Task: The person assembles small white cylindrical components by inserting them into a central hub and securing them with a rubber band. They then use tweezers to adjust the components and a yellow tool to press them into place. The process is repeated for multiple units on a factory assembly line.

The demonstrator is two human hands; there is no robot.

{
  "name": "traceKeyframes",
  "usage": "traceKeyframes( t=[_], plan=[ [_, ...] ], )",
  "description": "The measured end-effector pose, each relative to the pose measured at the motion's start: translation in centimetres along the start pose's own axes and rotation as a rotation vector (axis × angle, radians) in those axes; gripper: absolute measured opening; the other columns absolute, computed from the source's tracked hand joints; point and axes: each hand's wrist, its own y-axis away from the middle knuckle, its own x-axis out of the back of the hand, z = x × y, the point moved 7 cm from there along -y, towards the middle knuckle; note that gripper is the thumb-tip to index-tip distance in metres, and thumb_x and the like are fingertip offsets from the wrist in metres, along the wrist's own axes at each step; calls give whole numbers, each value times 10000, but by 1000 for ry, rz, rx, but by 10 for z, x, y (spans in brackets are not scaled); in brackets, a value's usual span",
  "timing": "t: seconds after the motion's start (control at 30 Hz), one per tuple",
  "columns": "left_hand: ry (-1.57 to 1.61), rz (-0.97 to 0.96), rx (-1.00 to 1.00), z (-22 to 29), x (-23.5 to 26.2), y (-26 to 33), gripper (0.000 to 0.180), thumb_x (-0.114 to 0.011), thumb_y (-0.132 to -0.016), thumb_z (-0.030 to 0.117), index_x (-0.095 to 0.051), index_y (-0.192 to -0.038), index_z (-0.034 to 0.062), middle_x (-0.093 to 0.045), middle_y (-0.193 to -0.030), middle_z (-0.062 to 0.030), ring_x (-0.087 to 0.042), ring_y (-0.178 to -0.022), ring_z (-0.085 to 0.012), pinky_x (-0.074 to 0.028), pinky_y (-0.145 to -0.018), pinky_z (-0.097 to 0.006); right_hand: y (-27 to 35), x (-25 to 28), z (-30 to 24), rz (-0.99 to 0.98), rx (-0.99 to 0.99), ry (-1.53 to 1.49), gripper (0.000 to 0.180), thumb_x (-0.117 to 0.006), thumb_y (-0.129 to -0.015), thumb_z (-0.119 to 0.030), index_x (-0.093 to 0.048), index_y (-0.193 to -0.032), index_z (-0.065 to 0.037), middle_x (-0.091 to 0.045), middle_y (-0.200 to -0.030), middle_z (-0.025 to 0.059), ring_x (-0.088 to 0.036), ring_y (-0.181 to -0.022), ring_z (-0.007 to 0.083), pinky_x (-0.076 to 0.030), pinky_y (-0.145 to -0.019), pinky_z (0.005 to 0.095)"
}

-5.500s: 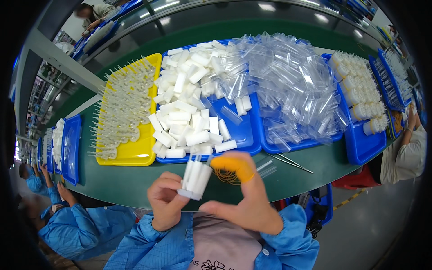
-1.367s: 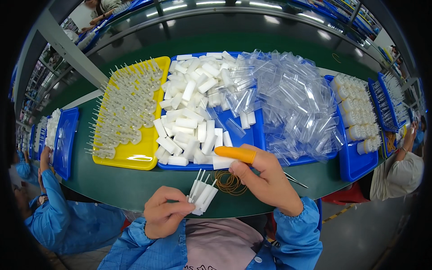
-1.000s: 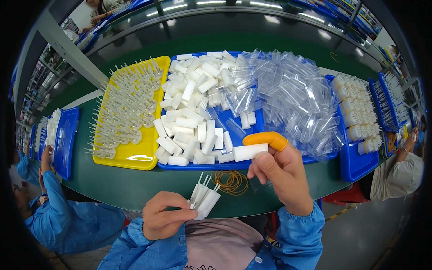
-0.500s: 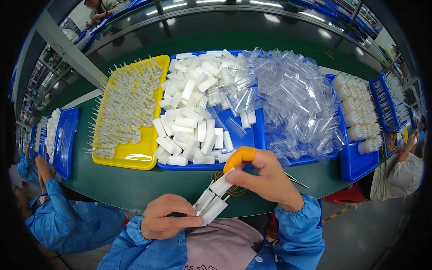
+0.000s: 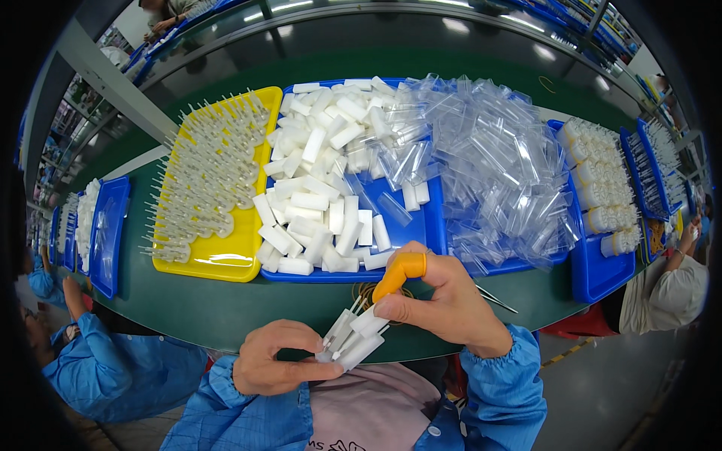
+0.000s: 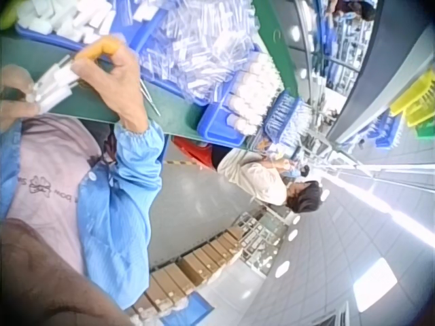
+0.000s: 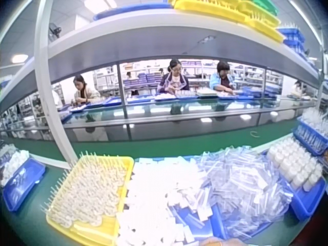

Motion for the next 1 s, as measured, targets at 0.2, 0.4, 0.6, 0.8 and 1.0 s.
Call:
traceKeyframes(
  t=[0.2,0.4,0.6,0.8,1.0],
  plan=[
    [12,25,39,-8,-8,3,328,-764,-643,57,-732,-961,127,-603,-908,-69,-613,-790,-207,-512,-652,-293,7,-32,4,-79,-9,39,202,-769,-735,-192,-661,-829,-50,-574,-855,52,-526,-829,183,-408,-722,296],
    [138,255,249,-21,-2,5,309,-783,-643,41,-704,-941,63,-639,-959,-110,-628,-816,-222,-506,-676,-288,11,-25,2,-26,-39,18,199,-760,-743,-197,-671,-845,-52,-581,-842,43,-528,-860,183,-402,-760,303],
    [213,181,226,-32,-6,5,274,-758,-645,-18,-699,-908,32,-659,-904,-103,-632,-804,-230,-504,-690,-299,8,-17,-8,10,65,107,186,-725,-775,-180,-677,-895,-47,-605,-829,44,-545,-842,170,-414,-711,287],
    [122,197,332,-33,-5,5,230,-741,-634,-49,-702,-846,31,-666,-840,-93,-627,-770,-200,-501,-670,-287,-28,11,-8,331,180,870,250,-696,-754,-173,-673,-979,-66,-624,-818,67,-551,-812,220,-387,-753,360],
    [13,187,298,-29,-2,3,223,-751,-647,-40,-709,-848,46,-660,-834,-85,-623,-751,-192,-494,-649,-274,-49,-11,16,202,128,1358,191,-697,-709,-185,-656,-802,-23,-603,-787,99,-554,-827,245,-350,-737,382]
  ],
)
